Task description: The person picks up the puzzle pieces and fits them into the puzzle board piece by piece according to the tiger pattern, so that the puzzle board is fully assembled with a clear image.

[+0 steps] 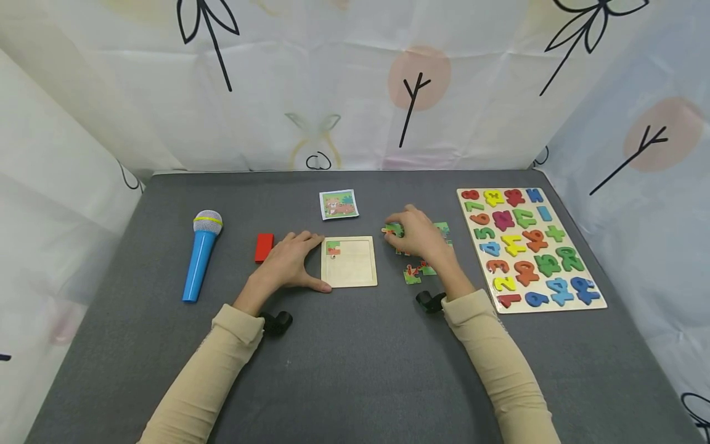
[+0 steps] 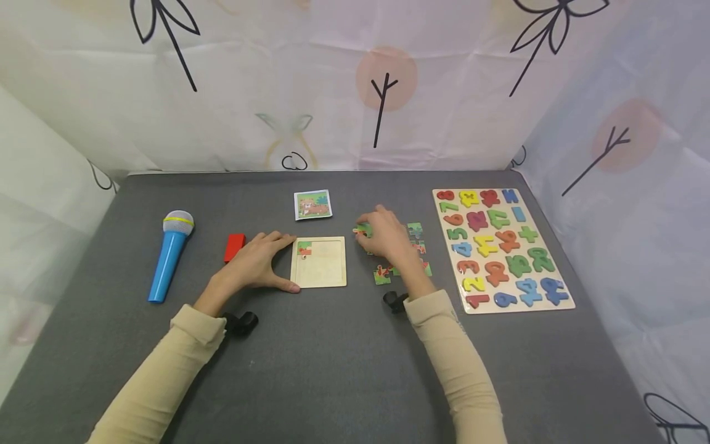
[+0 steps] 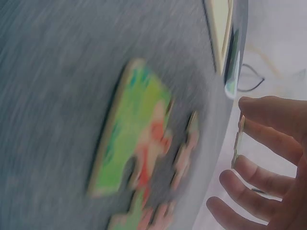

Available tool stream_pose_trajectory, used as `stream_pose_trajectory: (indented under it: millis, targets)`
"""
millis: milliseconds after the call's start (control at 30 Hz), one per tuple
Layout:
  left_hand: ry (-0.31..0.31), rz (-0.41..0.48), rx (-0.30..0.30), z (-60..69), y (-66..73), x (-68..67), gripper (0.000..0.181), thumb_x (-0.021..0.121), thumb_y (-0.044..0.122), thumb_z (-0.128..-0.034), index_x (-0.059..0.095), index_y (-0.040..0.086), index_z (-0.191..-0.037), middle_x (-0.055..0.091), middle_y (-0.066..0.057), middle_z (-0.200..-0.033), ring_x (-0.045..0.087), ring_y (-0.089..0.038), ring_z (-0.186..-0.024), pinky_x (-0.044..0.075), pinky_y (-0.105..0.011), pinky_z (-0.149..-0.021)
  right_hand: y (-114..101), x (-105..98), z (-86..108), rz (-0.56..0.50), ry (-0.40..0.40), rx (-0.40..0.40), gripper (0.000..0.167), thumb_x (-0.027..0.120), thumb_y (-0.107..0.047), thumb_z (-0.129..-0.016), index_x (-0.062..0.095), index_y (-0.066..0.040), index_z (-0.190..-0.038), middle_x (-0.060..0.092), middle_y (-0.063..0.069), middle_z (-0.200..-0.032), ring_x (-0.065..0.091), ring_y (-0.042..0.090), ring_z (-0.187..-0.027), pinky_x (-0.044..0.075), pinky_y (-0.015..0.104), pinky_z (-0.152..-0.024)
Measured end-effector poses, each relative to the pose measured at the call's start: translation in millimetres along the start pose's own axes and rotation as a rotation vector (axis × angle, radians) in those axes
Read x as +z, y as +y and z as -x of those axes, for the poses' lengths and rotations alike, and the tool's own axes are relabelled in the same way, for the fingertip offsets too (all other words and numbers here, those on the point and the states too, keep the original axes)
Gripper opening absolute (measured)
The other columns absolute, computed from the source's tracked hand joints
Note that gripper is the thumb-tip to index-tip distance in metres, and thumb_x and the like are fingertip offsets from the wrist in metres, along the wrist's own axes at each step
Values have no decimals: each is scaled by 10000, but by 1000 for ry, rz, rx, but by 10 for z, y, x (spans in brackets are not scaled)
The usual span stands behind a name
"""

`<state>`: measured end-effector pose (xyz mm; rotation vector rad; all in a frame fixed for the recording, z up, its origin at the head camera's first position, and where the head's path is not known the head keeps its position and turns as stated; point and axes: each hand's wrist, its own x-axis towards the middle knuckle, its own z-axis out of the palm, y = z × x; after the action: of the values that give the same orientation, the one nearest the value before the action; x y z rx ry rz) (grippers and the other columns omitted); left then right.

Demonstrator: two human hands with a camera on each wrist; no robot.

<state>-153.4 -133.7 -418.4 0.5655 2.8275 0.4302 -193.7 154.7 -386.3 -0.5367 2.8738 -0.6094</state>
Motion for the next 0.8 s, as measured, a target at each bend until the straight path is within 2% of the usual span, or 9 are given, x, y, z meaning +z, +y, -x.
stream_pose_trajectory:
  millis: [167, 333, 667, 800]
  targets:
    - [-6, 1, -6, -2, -4, -4, 1145, 885, 658, -649, 449, 102, -1550, 515, -151, -1521, 496, -375, -1334, 445, -558, -1119, -172, 27, -35, 9, -3, -14, 371, 694, -238, -967, 708, -73, -1300, 615, 191, -1198, 530, 274, -869, 441, 368, -652]
    - [-14, -3, -5, -13, -1, -18, 1135, 883, 659, -651, 459, 102, -1544, 523, -145, -1508, 503, -364, -1314, 463, -542, -1101, -342, 72, -73, 14, -24, -25, 361, 694, -253, -970, 715, -101, -1296, 623, 171, -1186, 527, 266, -876, 421, 354, -636]
    - [-14, 2, 22, -17, -7, -25, 1134, 875, 668, -654, 464, 88, -1538, 534, -149, -1492, 513, -374, -1297, 470, -544, -1083, -593, 249, -161, 51, -105, -36, 328, 698, -306, -973, 737, -174, -1271, 641, 116, -1234, 596, 278, -1030, 534, 447, -802]
    - [-4, 10, 28, -12, -12, -21, 1134, 881, 666, -645, 474, 88, -1532, 546, -143, -1478, 522, -369, -1276, 476, -537, -1072, -663, 307, -188, 66, -129, -48, 334, 704, -299, -968, 733, -190, -1282, 643, 109, -1254, 601, 278, -1054, 541, 452, -816]
